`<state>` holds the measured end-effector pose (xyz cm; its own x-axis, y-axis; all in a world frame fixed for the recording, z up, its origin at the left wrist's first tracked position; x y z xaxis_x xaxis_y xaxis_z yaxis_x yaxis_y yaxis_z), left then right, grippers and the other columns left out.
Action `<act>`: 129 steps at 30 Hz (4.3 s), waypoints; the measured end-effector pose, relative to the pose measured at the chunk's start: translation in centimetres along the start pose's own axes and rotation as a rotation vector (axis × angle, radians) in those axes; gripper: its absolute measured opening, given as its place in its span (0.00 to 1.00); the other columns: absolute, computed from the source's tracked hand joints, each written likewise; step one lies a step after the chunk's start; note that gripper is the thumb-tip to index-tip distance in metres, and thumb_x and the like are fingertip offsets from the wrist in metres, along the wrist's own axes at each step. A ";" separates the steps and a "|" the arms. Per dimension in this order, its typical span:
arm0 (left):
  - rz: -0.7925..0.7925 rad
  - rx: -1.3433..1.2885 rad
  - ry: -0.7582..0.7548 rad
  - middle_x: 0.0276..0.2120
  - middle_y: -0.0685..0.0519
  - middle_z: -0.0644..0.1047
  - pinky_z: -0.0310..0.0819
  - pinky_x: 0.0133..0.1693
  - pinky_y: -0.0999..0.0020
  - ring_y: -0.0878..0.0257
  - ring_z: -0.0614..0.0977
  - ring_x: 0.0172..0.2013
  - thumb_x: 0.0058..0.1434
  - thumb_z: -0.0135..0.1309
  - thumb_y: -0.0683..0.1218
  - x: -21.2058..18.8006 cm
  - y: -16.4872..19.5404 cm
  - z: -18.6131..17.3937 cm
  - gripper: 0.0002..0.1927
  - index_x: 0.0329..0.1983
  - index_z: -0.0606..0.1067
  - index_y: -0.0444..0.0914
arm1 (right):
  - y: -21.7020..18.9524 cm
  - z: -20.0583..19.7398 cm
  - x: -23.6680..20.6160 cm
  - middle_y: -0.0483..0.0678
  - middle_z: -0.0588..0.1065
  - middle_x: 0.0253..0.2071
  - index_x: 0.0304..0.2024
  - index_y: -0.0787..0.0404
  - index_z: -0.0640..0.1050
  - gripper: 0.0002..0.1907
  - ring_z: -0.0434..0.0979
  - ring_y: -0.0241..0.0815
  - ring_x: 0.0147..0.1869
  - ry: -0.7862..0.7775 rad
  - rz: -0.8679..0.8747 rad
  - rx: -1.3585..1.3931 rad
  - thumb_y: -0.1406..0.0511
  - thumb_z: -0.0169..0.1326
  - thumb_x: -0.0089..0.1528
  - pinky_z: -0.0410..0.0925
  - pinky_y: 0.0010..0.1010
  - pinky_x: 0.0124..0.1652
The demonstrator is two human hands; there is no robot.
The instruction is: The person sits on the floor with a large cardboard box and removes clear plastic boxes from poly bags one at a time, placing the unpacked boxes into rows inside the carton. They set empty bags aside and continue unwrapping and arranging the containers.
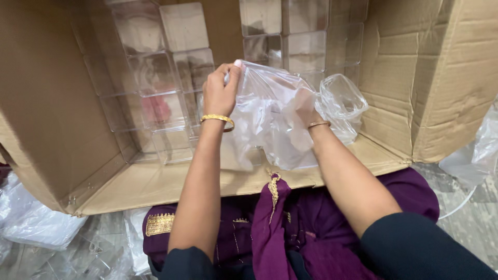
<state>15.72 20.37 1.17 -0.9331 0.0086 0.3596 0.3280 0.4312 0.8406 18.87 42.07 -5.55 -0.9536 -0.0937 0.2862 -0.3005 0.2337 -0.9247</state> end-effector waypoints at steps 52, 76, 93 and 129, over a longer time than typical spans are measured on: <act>-0.335 -1.133 -0.525 0.35 0.56 0.80 0.73 0.43 0.70 0.69 0.78 0.37 0.68 0.57 0.55 1.2 -4.2 9.4 0.15 0.32 0.74 0.40 | -0.8 -5.5 3.2 0.42 0.76 0.34 0.45 0.68 0.83 0.15 0.71 0.30 0.38 -0.060 0.266 0.356 0.60 0.59 0.69 0.65 0.22 0.40; 0.008 0.184 0.045 0.41 0.36 0.80 0.74 0.44 0.47 0.36 0.79 0.43 0.65 0.46 0.50 18.4 -6.1 9.8 0.15 0.42 0.77 0.35 | -4.3 -3.7 21.5 0.72 0.71 0.53 0.64 0.67 0.67 0.33 0.79 0.68 0.44 0.187 -0.067 -1.210 0.75 0.51 0.53 0.74 0.52 0.35; -0.081 -0.704 -0.108 0.27 0.58 0.71 0.61 0.35 0.72 0.69 0.67 0.31 0.75 0.54 0.50 9.9 -8.3 11.4 0.18 0.34 0.78 0.31 | 3.2 -7.8 11.0 0.37 0.70 0.34 0.41 0.64 0.78 0.10 0.65 0.28 0.37 0.482 0.032 0.127 0.68 0.46 0.70 0.62 0.23 0.37; 0.048 -0.405 -0.342 0.26 0.53 0.78 0.73 0.30 0.70 0.69 0.78 0.26 0.71 0.51 0.56 3.8 3.8 7.7 0.17 0.40 0.74 0.38 | -8.6 -4.7 -3.6 0.60 0.79 0.48 0.48 0.67 0.82 0.24 0.78 0.54 0.52 -0.486 0.348 -0.037 0.52 0.59 0.65 0.71 0.42 0.51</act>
<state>12.25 29.00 2.58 -0.8884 0.3430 0.3052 0.3387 0.0406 0.9400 24.80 44.98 2.58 -0.8804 -0.4356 -0.1876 0.0191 0.3627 -0.9317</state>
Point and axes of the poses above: each hand's wrist, its own x-axis towards the middle knuckle, its own z-axis out of the palm, y = z × x, the point moved 4 cm from there along x, towards the middle knuckle
